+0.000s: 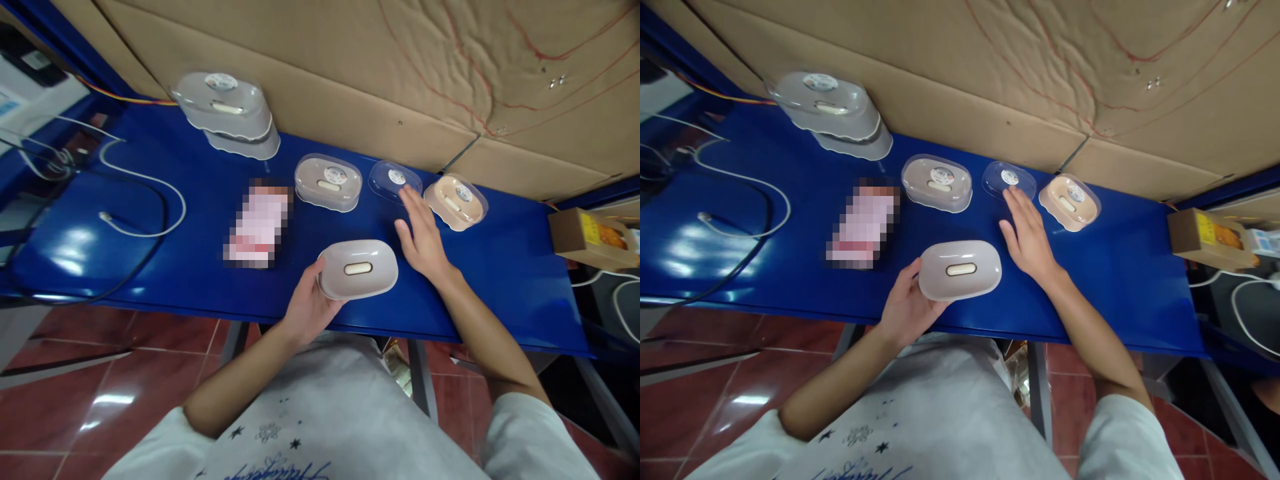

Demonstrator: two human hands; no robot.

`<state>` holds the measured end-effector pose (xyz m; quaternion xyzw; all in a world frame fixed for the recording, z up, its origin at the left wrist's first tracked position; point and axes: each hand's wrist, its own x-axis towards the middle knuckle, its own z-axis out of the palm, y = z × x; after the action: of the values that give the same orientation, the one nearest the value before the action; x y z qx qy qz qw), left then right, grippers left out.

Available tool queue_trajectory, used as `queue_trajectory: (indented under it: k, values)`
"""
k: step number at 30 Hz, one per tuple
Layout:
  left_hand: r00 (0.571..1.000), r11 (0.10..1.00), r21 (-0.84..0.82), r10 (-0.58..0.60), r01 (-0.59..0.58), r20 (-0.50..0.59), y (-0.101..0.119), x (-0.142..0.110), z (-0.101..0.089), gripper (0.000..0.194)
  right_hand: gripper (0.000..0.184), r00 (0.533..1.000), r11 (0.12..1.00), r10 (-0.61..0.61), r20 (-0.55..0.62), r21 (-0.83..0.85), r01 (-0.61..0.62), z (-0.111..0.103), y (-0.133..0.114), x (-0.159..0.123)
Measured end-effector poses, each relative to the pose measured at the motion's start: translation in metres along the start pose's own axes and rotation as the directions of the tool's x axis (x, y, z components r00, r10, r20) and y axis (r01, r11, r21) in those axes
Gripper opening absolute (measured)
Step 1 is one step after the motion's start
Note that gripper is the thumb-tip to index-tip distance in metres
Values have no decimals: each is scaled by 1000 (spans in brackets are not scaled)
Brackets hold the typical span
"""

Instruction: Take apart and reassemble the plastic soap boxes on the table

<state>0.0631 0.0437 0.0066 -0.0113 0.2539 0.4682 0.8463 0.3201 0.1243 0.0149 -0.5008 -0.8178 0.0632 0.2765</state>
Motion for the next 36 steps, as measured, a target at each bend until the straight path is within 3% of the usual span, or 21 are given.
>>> queue_trajectory:
  k: [4, 8, 13, 18, 22, 25, 27, 29, 33, 36]
  values:
    - [1000, 999, 53, -6, 7, -9, -1, 0, -1, 23, 73, 990, 985, 91, 107, -157, -74, 10, 20, 3]
    - [1000, 997, 75, -7, 8, -10, -2, 0, -1, 23, 70, 994, 980, 94, 57, -183, -83, 8, 20, -1]
    - [1000, 995, 96, -2, 3, -6, -3, 0, 1, 23, 80, 988, 962, 144, 65, -243, -124, 7, 33, 0]
    - [1000, 994, 106, 3, -3, -5, -4, 0, 1, 27, 80, 986, 969, 164, 26, -192, -156, 5, 45, 4]
    - [1000, 996, 93, -9, 10, -10, -3, 0, 1, 27, 85, 988, 980, 151, 37, -136, -145, 7, 44, 3]
    - [1000, 995, 94, -22, 23, -10, -3, 0, 0, 29, 79, 985, 986, 166, 54, -25, -165, 1, 37, 3]
    - [999, 995, 96, -43, 42, 7, -2, 0, -1, 30, 72, 993, 990, 112, 42, 82, -115, -10, 25, 1]
    - [997, 992, 104, -74, 70, 38, -1, 1, -2, 35, 69, 997, 980, -20, 74, 199, 5, -22, 7, -2]
    - [987, 982, 149, -127, 112, 100, 0, 2, -5, 52, 74, 931, 899, -306, 199, 383, 213, -32, -35, -15]
    - [988, 983, 155, -112, 95, 108, 0, 2, -6, 53, 75, 893, 887, -385, 232, 362, 288, -28, -53, -21]
